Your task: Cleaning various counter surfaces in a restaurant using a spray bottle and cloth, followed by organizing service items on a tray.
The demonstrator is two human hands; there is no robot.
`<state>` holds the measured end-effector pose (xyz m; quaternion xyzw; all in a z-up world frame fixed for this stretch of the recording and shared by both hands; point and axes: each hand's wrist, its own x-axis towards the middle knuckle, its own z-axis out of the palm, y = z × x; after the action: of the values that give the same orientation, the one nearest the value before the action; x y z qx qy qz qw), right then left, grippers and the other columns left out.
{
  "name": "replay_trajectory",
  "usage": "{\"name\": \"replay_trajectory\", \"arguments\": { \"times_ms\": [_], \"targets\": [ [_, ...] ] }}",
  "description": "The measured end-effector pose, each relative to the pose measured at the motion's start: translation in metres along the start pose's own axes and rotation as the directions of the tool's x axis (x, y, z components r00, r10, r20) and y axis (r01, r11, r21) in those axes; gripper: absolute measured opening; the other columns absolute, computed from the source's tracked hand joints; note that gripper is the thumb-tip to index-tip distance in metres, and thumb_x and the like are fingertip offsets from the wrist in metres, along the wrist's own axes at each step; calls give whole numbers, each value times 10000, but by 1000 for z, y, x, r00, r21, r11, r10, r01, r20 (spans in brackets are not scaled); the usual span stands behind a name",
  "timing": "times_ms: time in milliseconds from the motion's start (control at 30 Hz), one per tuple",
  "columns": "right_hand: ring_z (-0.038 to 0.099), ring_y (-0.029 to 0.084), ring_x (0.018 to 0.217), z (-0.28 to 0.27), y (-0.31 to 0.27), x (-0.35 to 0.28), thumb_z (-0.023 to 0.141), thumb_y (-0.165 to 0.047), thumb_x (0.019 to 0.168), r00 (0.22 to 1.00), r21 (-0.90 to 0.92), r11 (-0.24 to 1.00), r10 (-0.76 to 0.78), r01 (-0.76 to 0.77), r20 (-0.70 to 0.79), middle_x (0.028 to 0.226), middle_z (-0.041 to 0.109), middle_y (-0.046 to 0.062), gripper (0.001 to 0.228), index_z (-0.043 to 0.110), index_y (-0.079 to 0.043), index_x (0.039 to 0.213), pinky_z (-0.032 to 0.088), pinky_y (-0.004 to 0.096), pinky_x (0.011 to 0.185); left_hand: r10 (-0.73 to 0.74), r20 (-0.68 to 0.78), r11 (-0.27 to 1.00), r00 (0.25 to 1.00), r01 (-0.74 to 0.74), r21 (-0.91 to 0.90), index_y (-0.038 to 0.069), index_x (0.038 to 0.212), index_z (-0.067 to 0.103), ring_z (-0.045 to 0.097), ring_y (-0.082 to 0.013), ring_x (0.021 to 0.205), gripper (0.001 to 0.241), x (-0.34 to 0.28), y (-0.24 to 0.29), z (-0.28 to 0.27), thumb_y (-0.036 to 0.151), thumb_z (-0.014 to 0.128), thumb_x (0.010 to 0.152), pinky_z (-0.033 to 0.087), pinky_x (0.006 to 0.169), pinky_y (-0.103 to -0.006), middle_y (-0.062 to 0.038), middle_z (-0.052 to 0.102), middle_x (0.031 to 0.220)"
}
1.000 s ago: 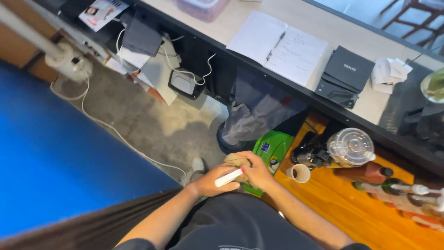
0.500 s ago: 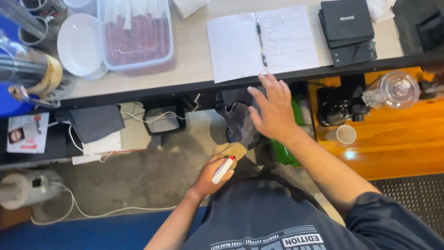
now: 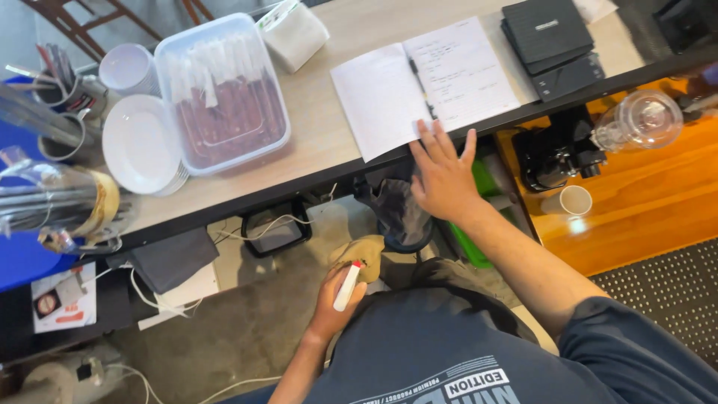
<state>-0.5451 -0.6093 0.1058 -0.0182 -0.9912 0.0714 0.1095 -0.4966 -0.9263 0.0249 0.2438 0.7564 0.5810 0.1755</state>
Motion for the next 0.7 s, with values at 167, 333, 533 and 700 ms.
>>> {"name": "replay_trajectory", "arguments": {
  "times_ms": [167,333,533,700],
  "targets": [
    [350,329,1491,-7,11,3,628,-267,912,993,132,986,97,-104,61,1689,236,134,730,358,-56,1557,81,801,1121,33,38,996,999,-36,86,38,1197,704,679,-294,1107,356,14,4,6,287,677,945,487,1019,-394,-136,734,1132],
    [535,237,1171,-28,43,10,612,-200,957,944,527,803,331,-280,-3,1340,455,96,864,102,-109,1648,315,615,1082,24,3,991,1000,-24,130,67,1152,707,677,-255,1024,325,36,8,25,322,678,953,502,945,-361,-90,734,1067],
    [601,313,805,-58,95,18,533,-300,952,851,364,776,513,-515,111,755,590,31,644,480,-24,1531,468,485,786,39,-9,991,999,-37,129,60,1137,708,691,-256,1042,317,57,13,51,313,691,945,506,951,-367,-89,744,1070],
    [578,345,1095,-35,128,20,623,-320,941,922,137,919,380,-369,-70,1185,623,130,452,662,-64,1311,495,479,875,32,-29,989,999,-27,143,63,1090,711,680,-244,968,278,65,21,59,302,689,949,508,899,-360,-69,743,995]
  ]
}}
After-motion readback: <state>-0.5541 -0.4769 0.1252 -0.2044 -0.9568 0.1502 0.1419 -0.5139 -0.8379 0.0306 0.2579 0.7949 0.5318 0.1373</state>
